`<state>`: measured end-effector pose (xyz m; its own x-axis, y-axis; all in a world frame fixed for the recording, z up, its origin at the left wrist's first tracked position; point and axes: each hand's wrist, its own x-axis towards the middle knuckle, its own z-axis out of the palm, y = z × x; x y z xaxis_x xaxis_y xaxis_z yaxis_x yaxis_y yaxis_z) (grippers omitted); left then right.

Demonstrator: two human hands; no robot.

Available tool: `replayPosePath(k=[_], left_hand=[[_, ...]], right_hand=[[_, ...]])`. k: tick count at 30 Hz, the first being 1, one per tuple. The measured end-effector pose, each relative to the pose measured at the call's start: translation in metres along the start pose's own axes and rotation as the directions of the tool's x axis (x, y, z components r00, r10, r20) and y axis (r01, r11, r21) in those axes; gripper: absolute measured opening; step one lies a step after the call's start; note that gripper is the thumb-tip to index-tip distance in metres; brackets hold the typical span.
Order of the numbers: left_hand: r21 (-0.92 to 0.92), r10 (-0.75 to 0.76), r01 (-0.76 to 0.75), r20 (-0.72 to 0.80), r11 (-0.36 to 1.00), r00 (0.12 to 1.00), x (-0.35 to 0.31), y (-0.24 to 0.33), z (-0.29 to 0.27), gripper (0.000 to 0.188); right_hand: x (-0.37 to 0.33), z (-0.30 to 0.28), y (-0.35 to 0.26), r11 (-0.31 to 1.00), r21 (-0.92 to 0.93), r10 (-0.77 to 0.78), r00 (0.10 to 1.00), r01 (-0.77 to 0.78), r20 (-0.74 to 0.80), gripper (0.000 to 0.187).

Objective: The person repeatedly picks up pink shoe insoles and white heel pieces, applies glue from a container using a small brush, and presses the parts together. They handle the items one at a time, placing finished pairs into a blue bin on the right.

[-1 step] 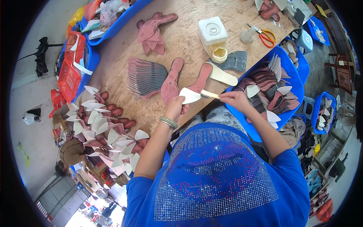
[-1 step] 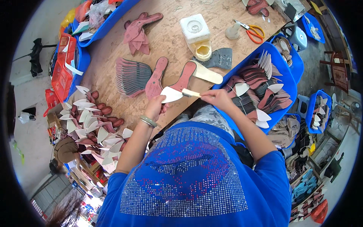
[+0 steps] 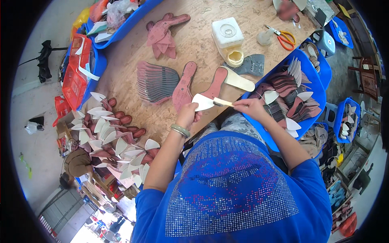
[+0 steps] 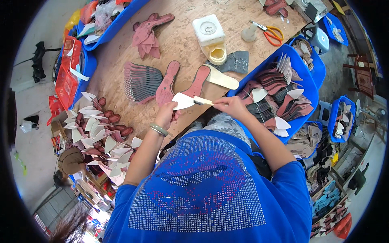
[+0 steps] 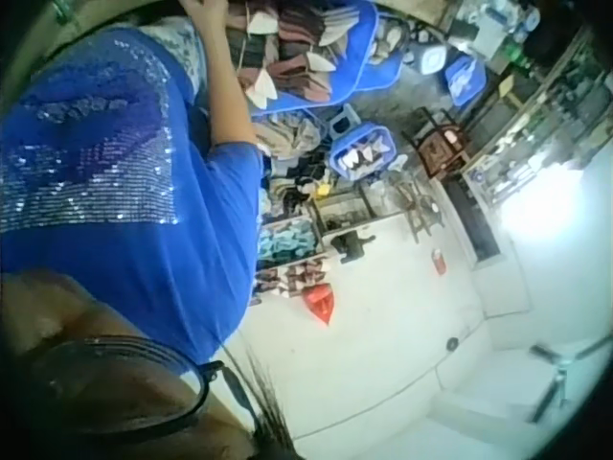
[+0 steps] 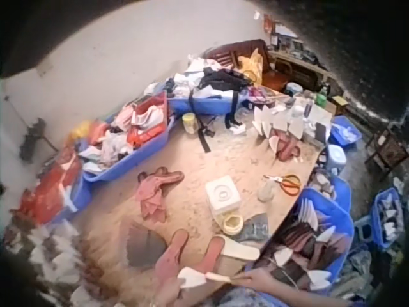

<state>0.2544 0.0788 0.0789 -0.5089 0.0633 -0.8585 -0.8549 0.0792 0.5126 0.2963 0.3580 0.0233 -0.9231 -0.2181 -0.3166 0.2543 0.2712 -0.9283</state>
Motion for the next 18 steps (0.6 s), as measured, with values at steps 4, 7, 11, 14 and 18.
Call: replayPosePath(k=[4,7,11,14,18], left_hand=[[-0.003,-0.015,0.015,-0.013,1.0,1.0,0.002,0.001,-0.004,0.019],[0.016,-0.007,0.007,0.013,1.0,1.0,0.003,0.0,-0.005,0.019],[0.076,0.025,-0.026,0.011,0.997,1.0,0.004,0.002,-0.006,0.02],[0.144,0.051,-0.051,0.004,0.988,0.999,0.006,0.0,-0.007,0.02],[0.229,0.086,-0.085,0.005,0.97,0.996,0.007,0.001,-0.006,0.02]], right_hand=[[0.012,-0.004,-0.003,0.958,-0.262,0.106,0.993,-0.114,-0.047,0.022],[0.025,-0.021,-0.016,0.905,-0.34,0.235,0.966,-0.256,-0.102,0.021],[0.053,-0.039,0.005,0.902,-0.413,0.04,0.978,-0.123,-0.203,0.023],[0.078,-0.048,0.005,0.841,-0.535,-0.034,0.981,-0.076,-0.193,0.023],[0.108,-0.051,-0.003,0.725,-0.689,-0.1,0.988,-0.011,-0.121,0.02]])
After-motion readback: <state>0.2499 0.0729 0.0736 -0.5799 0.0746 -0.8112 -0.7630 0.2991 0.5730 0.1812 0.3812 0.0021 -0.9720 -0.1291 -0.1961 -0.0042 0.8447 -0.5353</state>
